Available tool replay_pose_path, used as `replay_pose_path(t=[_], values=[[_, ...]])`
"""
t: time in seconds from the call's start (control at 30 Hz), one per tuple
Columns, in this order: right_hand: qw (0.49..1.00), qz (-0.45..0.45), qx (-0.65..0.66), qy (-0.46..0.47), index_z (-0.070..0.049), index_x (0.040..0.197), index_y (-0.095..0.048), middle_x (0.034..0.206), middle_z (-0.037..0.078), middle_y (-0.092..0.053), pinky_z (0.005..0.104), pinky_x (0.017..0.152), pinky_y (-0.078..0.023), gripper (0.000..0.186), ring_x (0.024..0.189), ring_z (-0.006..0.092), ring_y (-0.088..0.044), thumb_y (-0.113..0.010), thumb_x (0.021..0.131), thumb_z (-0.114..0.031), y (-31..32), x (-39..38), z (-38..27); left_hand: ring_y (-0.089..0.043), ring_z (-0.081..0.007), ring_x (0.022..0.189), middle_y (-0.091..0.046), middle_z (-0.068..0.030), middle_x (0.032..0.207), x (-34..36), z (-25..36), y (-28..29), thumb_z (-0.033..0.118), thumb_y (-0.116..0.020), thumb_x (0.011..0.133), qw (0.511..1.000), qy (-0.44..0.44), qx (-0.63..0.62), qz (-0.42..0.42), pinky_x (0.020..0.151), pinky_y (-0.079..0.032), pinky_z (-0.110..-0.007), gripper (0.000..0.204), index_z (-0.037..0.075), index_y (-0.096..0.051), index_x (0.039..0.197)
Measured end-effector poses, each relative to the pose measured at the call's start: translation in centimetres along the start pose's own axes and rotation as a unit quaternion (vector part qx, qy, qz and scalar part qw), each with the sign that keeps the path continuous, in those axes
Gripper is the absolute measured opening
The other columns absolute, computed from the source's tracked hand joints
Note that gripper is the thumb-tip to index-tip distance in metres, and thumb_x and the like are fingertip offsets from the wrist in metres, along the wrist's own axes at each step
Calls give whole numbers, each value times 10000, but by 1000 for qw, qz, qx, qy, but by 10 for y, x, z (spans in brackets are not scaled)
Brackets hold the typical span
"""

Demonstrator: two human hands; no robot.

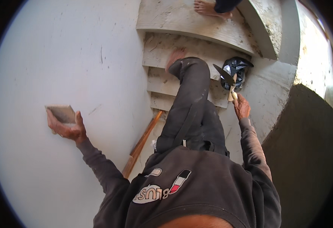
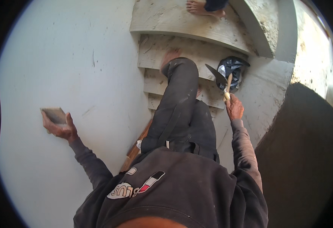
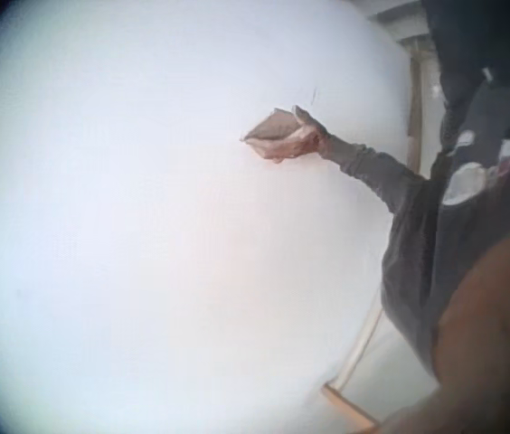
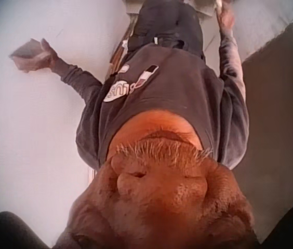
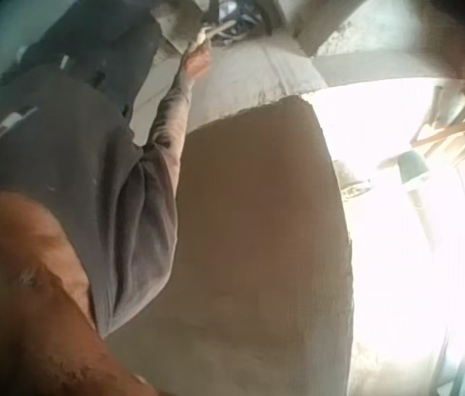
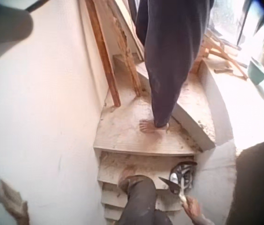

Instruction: The person applies plaster to concrete stairs using a trowel, while holding a small rectangular board and receiving a wooden beam from another person.

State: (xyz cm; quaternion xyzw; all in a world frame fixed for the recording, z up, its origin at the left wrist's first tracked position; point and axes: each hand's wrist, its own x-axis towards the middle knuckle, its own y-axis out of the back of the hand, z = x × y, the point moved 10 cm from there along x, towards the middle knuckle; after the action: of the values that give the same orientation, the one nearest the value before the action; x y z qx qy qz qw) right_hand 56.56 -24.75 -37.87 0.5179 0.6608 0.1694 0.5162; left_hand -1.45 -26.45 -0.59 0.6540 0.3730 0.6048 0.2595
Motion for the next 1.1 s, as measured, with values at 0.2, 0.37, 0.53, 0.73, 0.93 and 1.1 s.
replay_pose_path(t=[0.2, 0.37, 0.53, 0.73, 0.93, 1.1], values=[[995, -37, -84, -26, -88, 1030, -658, 909, 206, -672, 467, 768, -491, 282, 899, 397, -638, -571, 831, -267, -7, 11, 18, -527, -354, 1111, -523, -204, 1287, -9, -9, 8, 647, -681, 772, 1000, -11, -5, 26, 920, -454, -466, 949, -46, -425, 1367], [994, -54, -90, -30, -64, 1005, -654, 892, 205, -669, 462, 749, -485, 305, 868, 403, -637, -599, 819, -299, -11, 17, 25, -528, -334, 1105, -530, -191, 1267, -22, -24, 4, 701, -691, 722, 997, 34, -69, 31, 936, -441, -451, 1022, -37, -421, 1375], [992, -94, -84, 11, -57, 990, -650, 865, 208, -663, 455, 738, -483, 300, 840, 390, -640, -623, 807, -293, -23, 12, 16, -524, -326, 1173, -485, -242, 1280, -21, -19, 11, 628, -709, 759, 999, -17, -30, 12, 956, -484, -439, 1012, -66, -339, 1396], [989, -111, -87, 44, -74, 971, -641, 850, 204, -661, 477, 705, -482, 247, 804, 398, -634, -642, 799, -250, -40, 5, 1, -578, -311, 1086, -523, -202, 1236, -25, -21, 8, 733, -674, 709, 998, -54, -31, 28, 897, -514, -412, 1065, -49, -373, 1366], [968, -123, -157, 153, -80, 945, -582, 867, 193, -648, 498, 699, -479, 203, 840, 410, -621, -642, 803, -212, -81, 31, -32, -607, -360, 1057, -461, -222, 1237, -31, -21, 8, 668, -701, 733, 987, -126, -86, 52, 884, -582, -424, 1051, -101, -332, 1347], [953, -77, -202, 214, -81, 951, -568, 915, 163, -644, 478, 729, -487, 227, 853, 389, -624, -641, 773, -201, -103, 66, -55, -604, -402, 1061, -449, -265, 1261, -30, -17, 12, 592, -725, 764, 973, -180, -122, 74, 893, -584, -443, 991, -114, -327, 1334]])
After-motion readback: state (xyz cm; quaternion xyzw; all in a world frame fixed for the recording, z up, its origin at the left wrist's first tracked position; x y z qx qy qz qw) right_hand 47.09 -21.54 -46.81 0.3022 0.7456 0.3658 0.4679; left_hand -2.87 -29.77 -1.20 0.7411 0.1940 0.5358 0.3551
